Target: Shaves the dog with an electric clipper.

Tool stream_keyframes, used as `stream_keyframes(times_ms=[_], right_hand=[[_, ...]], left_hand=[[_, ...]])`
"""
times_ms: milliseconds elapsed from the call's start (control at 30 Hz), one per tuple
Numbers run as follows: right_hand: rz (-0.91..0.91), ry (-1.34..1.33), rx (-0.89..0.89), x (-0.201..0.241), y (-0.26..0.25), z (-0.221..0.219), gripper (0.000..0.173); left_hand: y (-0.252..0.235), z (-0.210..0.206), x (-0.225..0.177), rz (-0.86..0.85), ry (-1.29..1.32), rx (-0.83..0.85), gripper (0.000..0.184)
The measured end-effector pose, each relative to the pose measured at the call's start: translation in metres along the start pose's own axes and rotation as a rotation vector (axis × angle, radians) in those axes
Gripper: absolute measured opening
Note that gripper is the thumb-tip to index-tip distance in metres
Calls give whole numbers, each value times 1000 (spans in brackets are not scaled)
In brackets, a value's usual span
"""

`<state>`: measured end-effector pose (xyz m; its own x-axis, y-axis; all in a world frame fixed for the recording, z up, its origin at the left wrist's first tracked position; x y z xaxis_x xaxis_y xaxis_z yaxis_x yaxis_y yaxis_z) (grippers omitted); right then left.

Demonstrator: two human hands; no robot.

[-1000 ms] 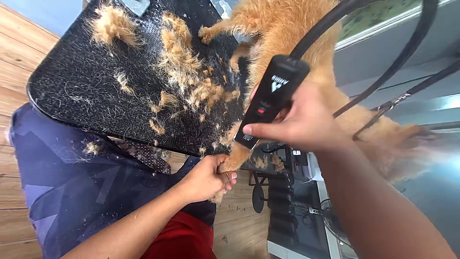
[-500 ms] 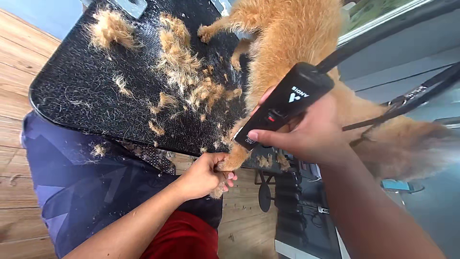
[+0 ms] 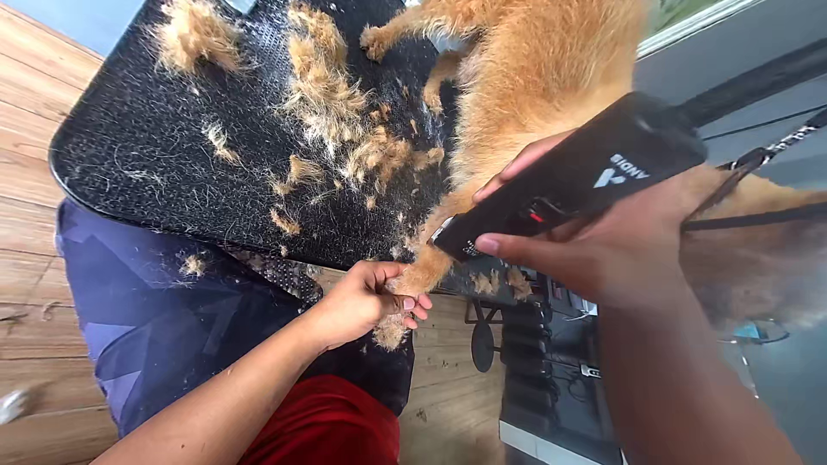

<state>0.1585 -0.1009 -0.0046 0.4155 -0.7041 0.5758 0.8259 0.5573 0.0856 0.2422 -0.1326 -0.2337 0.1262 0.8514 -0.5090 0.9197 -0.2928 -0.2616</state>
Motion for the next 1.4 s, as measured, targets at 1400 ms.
stream_keyframes(times_ms=[1400], right_hand=[[-343, 1040, -489, 79, -86, 71, 70]], left_hand=[[-1, -38, 20, 17, -127, -79, 25]])
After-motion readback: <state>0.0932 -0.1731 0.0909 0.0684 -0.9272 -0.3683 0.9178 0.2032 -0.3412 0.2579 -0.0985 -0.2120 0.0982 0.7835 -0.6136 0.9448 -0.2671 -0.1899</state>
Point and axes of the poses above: each hand's wrist, its own y-axis away from the middle knuckle, its own z-axis out of the back of the hand, x = y × z, the point moved 7 cm from there along -y, towards the middle knuckle, and after that the axes turned 14 degrees about -z, right-handed, at the moved point
